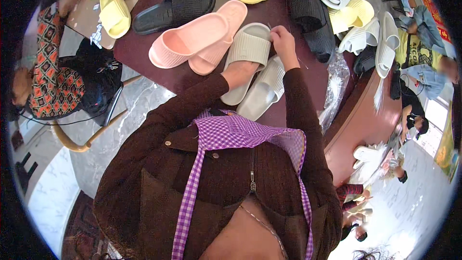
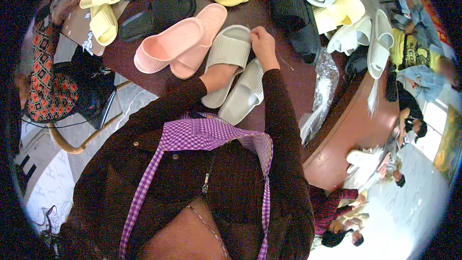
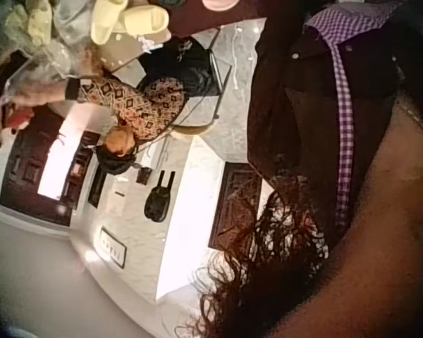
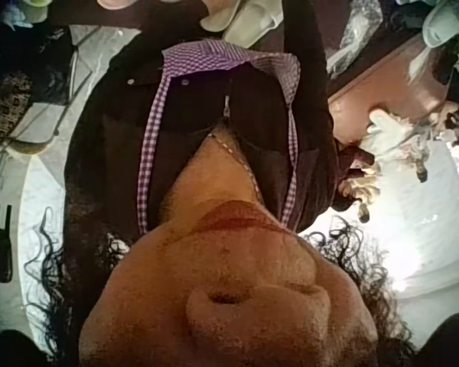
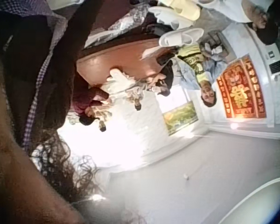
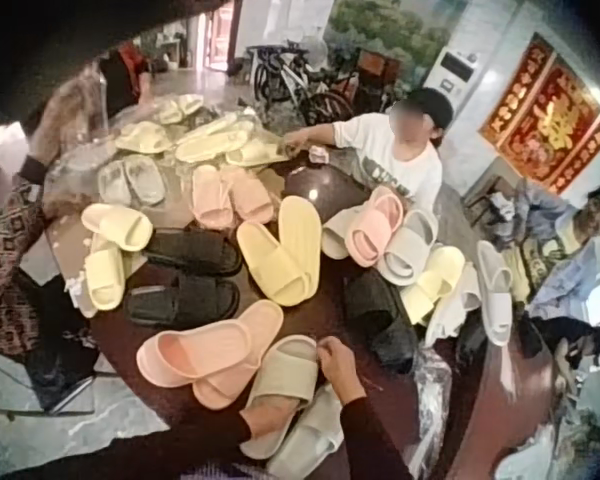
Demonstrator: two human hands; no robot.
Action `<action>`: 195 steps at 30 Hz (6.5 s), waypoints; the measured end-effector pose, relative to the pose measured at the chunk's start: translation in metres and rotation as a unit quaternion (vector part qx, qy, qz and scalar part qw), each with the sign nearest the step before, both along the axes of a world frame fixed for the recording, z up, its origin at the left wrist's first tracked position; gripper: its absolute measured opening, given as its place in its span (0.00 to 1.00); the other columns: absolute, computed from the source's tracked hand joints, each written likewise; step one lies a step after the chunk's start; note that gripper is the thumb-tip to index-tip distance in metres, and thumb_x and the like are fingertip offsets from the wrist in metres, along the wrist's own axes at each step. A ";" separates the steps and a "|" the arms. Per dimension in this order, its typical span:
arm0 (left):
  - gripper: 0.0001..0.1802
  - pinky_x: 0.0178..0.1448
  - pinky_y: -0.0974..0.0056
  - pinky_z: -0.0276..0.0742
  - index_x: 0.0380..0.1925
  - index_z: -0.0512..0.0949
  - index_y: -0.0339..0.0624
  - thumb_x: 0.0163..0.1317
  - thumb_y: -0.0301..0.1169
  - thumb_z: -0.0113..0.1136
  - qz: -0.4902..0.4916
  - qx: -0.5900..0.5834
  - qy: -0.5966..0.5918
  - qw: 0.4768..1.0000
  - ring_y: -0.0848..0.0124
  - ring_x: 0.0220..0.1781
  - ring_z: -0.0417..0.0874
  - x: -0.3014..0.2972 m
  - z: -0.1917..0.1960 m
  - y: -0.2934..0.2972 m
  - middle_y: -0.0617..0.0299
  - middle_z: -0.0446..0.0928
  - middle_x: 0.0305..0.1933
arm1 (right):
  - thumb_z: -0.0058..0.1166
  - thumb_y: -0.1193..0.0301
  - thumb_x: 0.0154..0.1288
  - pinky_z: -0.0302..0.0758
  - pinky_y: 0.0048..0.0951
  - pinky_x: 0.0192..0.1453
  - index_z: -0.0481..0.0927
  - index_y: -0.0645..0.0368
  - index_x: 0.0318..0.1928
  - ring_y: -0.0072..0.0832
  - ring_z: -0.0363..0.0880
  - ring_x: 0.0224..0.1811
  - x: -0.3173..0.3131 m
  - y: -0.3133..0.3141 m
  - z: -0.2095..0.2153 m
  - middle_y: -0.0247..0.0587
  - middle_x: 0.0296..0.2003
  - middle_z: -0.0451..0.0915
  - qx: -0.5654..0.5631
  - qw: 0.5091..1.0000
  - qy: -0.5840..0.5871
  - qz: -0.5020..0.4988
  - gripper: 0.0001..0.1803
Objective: The person pairs slide slippers together, threading plastic fasteners through each pair by hand and placing the connected slippers aside on the table.
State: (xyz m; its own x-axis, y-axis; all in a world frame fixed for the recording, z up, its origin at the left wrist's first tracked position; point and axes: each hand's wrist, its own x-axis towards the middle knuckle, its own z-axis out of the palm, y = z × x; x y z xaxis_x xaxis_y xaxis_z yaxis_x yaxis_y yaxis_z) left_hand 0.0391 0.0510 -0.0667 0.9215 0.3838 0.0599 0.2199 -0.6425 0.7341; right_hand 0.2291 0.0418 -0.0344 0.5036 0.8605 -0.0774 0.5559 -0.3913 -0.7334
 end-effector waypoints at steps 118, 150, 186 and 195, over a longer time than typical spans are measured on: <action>0.02 0.17 0.77 0.52 0.32 0.74 0.44 0.59 0.28 0.55 0.039 -0.668 -0.172 0.723 0.86 0.15 0.59 -0.030 0.175 -0.014 0.75 0.65 0.19 | 0.55 0.79 0.53 0.68 0.19 0.27 0.79 0.62 0.30 0.15 0.71 0.23 -0.130 -0.123 0.162 0.33 0.22 0.76 0.248 0.956 -0.125 -0.094 0.03; 0.16 0.50 0.54 0.71 0.43 0.73 0.36 0.53 0.25 0.53 0.253 0.205 -0.170 0.930 0.51 0.44 0.75 -0.135 0.093 0.086 0.50 0.72 0.50 | 0.57 0.61 0.54 0.73 0.40 0.40 0.77 0.66 0.39 0.46 0.78 0.35 -0.104 -0.149 0.052 0.55 0.35 0.78 -0.150 0.987 0.053 -0.031 0.20; 0.18 0.28 0.59 0.78 0.47 0.67 0.37 0.63 0.38 0.49 0.116 -0.743 -0.097 0.652 0.59 0.30 0.80 -0.024 0.137 -0.016 0.49 0.75 0.36 | 0.57 0.75 0.52 0.72 0.27 0.48 0.65 0.63 0.60 0.29 0.73 0.49 -0.046 -0.266 0.178 0.43 0.48 0.74 -0.001 0.981 0.134 -0.141 0.32; 0.17 0.27 0.60 0.79 0.48 0.68 0.36 0.63 0.36 0.47 0.062 -0.830 -0.020 0.554 0.61 0.27 0.80 -0.020 0.139 -0.058 0.51 0.76 0.38 | 0.61 0.74 0.52 0.73 0.28 0.47 0.65 0.69 0.54 0.31 0.74 0.46 -0.134 -0.183 0.030 0.46 0.46 0.75 0.234 0.903 0.251 -0.260 0.29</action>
